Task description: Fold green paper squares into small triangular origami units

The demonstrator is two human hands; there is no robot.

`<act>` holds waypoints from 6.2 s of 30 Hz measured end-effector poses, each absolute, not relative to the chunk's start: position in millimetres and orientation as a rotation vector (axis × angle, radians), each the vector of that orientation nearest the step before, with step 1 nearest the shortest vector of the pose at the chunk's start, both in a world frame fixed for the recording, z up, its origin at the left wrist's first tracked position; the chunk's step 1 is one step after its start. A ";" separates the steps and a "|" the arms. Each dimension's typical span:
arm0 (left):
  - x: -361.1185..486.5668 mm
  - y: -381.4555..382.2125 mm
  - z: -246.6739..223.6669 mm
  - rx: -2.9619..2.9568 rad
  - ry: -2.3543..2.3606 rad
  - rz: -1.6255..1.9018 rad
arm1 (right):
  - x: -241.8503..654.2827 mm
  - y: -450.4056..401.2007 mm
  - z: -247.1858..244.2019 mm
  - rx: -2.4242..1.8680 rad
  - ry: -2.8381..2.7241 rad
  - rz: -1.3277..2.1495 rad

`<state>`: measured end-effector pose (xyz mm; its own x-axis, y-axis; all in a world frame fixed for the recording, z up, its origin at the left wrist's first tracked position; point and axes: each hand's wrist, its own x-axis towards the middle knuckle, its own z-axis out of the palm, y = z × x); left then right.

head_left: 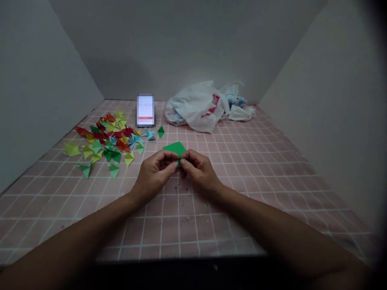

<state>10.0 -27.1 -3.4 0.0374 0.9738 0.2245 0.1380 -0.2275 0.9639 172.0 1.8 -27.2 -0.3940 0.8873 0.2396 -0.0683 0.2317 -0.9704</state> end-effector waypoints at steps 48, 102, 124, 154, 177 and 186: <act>7.6 -26.7 3.2 1.460 1.253 1.220 | 169.2 -3.0 -25.7 -0.737 -1.480 1.568; 10.5 -26.0 -2.2 1.527 1.321 1.216 | 168.7 -5.6 -23.9 -0.896 -1.814 0.955; 8.0 -22.9 -6.4 1.402 1.243 1.235 | 164.9 0.7 -31.1 -0.731 -1.436 1.399; 9.5 -26.0 -6.2 1.436 1.193 1.323 | 165.1 -0.3 -28.2 -0.720 -1.376 1.341; 9.9 -30.2 0.8 1.512 1.286 1.329 | 163.9 -0.4 -35.1 -0.763 -1.455 1.182; 11.4 -28.8 -2.8 1.348 1.230 1.343 | 166.1 -0.2 -35.6 -0.815 -1.497 1.089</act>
